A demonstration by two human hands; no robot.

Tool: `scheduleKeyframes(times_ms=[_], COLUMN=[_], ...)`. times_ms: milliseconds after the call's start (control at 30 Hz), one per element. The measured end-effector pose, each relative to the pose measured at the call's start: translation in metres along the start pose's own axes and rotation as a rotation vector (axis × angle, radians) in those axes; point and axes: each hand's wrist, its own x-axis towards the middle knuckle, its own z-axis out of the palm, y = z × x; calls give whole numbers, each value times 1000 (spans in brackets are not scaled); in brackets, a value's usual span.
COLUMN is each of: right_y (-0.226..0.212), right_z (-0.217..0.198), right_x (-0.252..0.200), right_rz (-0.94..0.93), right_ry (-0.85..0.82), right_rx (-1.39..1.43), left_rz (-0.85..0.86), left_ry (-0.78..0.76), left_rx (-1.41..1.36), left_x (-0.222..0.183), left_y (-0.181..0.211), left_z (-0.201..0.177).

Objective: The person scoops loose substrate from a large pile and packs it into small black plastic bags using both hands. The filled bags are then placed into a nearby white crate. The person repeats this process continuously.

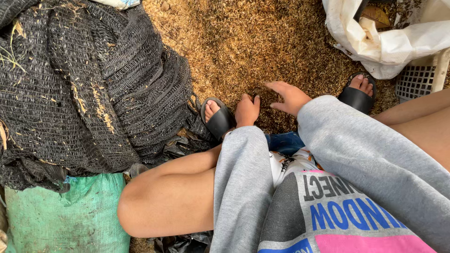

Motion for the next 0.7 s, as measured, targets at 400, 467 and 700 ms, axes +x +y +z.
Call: scheduleKeyframes(times_ms=[400,467,700], right_y=[-24,-22,5], right_z=[63,67,33], right_x=[-7,-1,-5], right_rz=[44,61,55], right_ry=[-420,-468,65], right_rx=[-1029,-1049,-222], left_rz=[195,243,47], left_ry=[85,136,95], left_rx=[-323,-313,-274], left_x=[11,6,5], left_y=[-17,-15,-14], left_z=[23,24,17])
